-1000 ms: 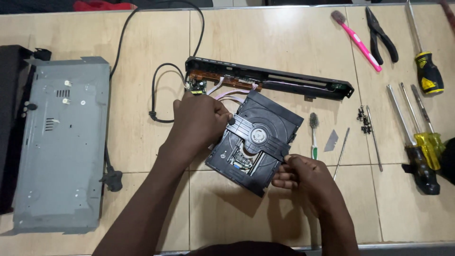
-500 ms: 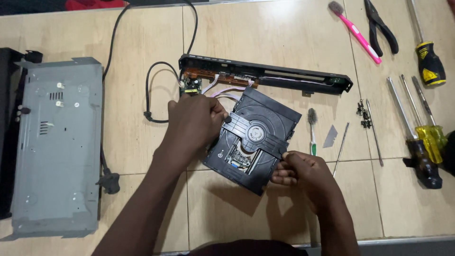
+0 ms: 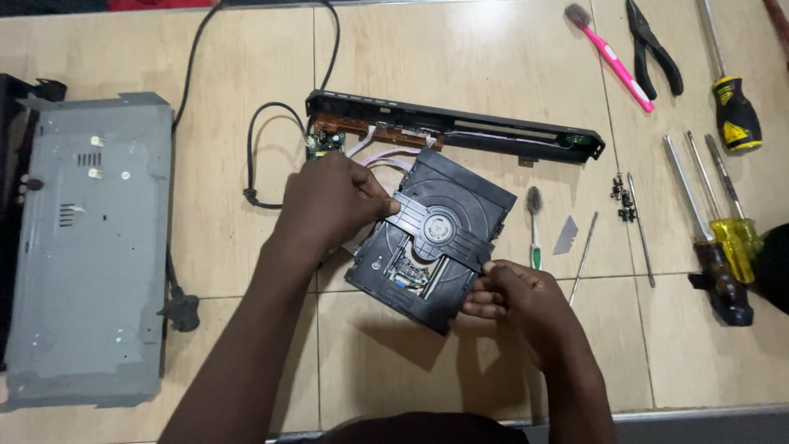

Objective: The person cleans the internal components of a disassembled DVD drive using a toothbrush and a metal tool. They scrub the laser lens and surrounding mechanisms, then flip the drive to clean the underside and circuit boards.

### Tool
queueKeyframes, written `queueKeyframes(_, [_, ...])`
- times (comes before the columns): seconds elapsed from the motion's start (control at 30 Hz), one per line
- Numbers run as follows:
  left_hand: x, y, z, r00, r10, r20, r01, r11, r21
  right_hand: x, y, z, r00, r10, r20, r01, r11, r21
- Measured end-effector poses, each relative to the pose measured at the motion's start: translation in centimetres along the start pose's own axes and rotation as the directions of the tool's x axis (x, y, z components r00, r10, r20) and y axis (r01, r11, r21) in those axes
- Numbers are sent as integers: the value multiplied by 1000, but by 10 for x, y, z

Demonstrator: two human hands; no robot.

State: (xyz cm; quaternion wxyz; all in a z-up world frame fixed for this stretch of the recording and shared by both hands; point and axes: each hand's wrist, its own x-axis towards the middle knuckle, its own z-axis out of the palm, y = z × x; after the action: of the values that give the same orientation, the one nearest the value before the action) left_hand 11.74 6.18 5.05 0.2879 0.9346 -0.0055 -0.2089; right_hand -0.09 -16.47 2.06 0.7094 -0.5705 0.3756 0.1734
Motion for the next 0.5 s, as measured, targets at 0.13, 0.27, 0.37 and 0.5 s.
queueKeyframes(0.13, [9, 2, 1, 1000, 6, -5, -6, 997, 81, 24, 18, -15, 998, 59, 8, -59, 993, 103])
queueKeyframes(0.27, [4, 4, -2, 1000, -10, 15, 8, 997, 82, 15, 11, -7, 998, 65, -2, -65, 994, 86])
queueKeyframes(0.37, [1, 6, -1, 1000, -10, 26, 9, 998, 66, 11, 5, -2, 995, 57, -78, -56, 998, 21])
queueKeyframes(0.5, [-5, 10, 5, 1000, -29, -2, 29, 996, 88, 15, 1, 6, 982, 23, -185, -53, 987, -155])
